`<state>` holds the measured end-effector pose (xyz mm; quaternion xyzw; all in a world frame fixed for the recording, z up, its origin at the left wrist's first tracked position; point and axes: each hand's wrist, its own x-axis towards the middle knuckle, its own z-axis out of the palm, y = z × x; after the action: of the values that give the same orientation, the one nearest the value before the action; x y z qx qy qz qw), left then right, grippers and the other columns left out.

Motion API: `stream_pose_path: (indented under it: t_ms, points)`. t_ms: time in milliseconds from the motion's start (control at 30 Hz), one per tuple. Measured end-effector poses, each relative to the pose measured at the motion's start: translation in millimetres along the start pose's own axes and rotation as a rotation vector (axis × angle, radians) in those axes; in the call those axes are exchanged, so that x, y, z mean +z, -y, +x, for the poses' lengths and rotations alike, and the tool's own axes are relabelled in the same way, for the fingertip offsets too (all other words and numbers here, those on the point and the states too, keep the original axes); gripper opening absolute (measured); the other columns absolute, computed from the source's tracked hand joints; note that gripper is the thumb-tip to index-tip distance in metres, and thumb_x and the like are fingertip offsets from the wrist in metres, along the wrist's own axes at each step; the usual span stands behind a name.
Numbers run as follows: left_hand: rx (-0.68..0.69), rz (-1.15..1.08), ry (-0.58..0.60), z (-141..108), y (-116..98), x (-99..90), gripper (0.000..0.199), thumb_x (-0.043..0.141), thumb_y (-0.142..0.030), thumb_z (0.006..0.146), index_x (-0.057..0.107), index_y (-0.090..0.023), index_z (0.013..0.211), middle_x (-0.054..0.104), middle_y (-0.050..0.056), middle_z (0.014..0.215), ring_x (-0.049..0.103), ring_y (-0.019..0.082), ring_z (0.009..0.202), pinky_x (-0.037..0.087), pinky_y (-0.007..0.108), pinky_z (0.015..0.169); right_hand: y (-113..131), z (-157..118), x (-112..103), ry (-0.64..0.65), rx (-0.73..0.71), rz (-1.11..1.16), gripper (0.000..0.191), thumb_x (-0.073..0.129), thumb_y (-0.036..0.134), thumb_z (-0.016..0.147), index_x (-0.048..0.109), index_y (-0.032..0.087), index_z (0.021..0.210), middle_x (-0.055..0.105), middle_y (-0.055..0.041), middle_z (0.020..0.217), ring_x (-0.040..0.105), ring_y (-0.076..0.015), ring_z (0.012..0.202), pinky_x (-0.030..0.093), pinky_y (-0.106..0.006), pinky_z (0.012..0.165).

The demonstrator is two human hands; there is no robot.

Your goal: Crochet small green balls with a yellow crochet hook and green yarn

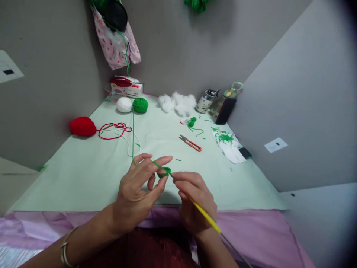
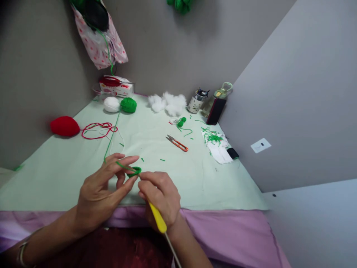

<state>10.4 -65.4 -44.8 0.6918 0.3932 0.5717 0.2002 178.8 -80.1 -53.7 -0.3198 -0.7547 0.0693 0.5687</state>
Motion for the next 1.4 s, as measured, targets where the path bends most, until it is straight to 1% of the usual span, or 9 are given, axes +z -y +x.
stream_pose_path:
  t_ms: [100,233,333,433,700,967,1100,1267,1400]
  points:
    - [-0.008,-0.011,-0.023,-0.1,0.5,-0.7,0.049,0.07,-0.004,0.088,0.072,-0.031,0.129,0.069,-0.007,0.081,0.049,0.009,0.053,0.043,0.046,0.114,-1.0,-0.1,0.9,-0.033,0.062,0.074,0.023,0.054,0.016,0.104,0.071,0.025,0.116,0.079,-0.0089,0.103,0.076,-0.0216,0.091,0.064,-0.038,0.074]
    - [-0.045,-0.018,-0.029,4.0,-2.5,-1.4,0.041,0.074,-0.009,0.088,0.076,-0.03,0.122,0.065,-0.008,0.074,0.05,0.01,0.054,0.043,0.048,0.115,-1.9,6.0,5.5,-0.106,0.185,0.184,0.024,0.052,0.015,0.104,0.072,0.027,0.108,0.079,-0.0049,0.09,0.075,-0.0213,0.083,0.063,-0.04,0.071]
    - [-0.223,-0.085,-0.011,7.3,-5.7,-0.2,0.03,0.075,-0.014,0.087,0.078,-0.027,0.114,0.068,-0.005,0.079,0.053,0.011,0.057,0.056,0.036,0.092,-2.4,8.5,10.7,-0.164,0.195,0.211,0.024,0.053,0.014,0.104,0.073,0.026,0.108,0.079,-0.0043,0.089,0.075,-0.0211,0.084,0.063,-0.04,0.071]
    - [-0.385,-0.173,0.001,9.0,-6.7,0.6,0.026,0.075,-0.018,0.087,0.078,-0.025,0.112,0.072,-0.001,0.09,0.052,0.01,0.057,0.054,0.027,0.068,-3.0,8.8,12.5,-0.19,0.194,0.216,0.025,0.053,0.013,0.104,0.074,0.027,0.108,0.078,-0.0036,0.087,0.075,-0.0211,0.084,0.063,-0.04,0.072]
    - [-0.356,-0.184,-0.011,11.3,-2.4,-0.8,0.03,0.074,-0.017,0.087,0.078,-0.023,0.116,0.072,-0.001,0.089,0.052,0.01,0.061,0.053,0.027,0.078,-7.1,6.1,7.7,-0.116,0.159,0.144,0.029,0.053,0.007,0.101,0.072,0.025,0.112,0.078,-0.0059,0.094,0.075,-0.0217,0.09,0.062,-0.04,0.076]
    - [-0.561,-0.286,0.036,14.8,0.8,2.8,0.033,0.077,-0.022,0.084,0.08,-0.024,0.118,0.062,-0.003,0.079,0.052,0.011,0.065,0.051,0.026,0.077,-4.6,5.2,15.9,-0.129,0.074,0.003,0.021,0.055,0.012,0.102,0.072,0.024,0.108,0.079,-0.0077,0.095,0.078,-0.0223,0.09,0.064,-0.039,0.073]
    - [-0.542,-0.284,0.025,15.1,1.9,1.3,0.034,0.078,-0.022,0.084,0.079,-0.024,0.118,0.064,-0.002,0.082,0.052,0.012,0.066,0.051,0.026,0.075,-4.9,2.7,17.2,-0.131,0.091,-0.014,0.024,0.056,0.01,0.101,0.072,0.025,0.11,0.08,-0.009,0.099,0.078,-0.0215,0.09,0.065,-0.038,0.073]
    - [-0.417,-0.208,-0.021,14.8,0.9,0.4,0.027,0.073,-0.016,0.085,0.08,-0.024,0.11,0.071,0.0,0.093,0.049,0.011,0.061,0.049,0.026,0.065,-4.9,-1.7,16.8,-0.069,-0.003,-0.117,0.031,0.059,0.008,0.098,0.07,0.025,0.122,0.08,-0.0121,0.11,0.078,-0.0218,0.094,0.066,-0.037,0.074]
    - [-0.3,-0.141,-0.045,10.3,2.5,0.9,0.025,0.072,-0.015,0.088,0.079,-0.026,0.109,0.071,-0.001,0.088,0.051,0.012,0.063,0.05,0.029,0.07,-5.1,-0.3,18.9,-0.091,0.02,-0.034,0.029,0.059,0.008,0.098,0.071,0.024,0.118,0.08,-0.0107,0.106,0.078,-0.0222,0.093,0.065,-0.037,0.074]
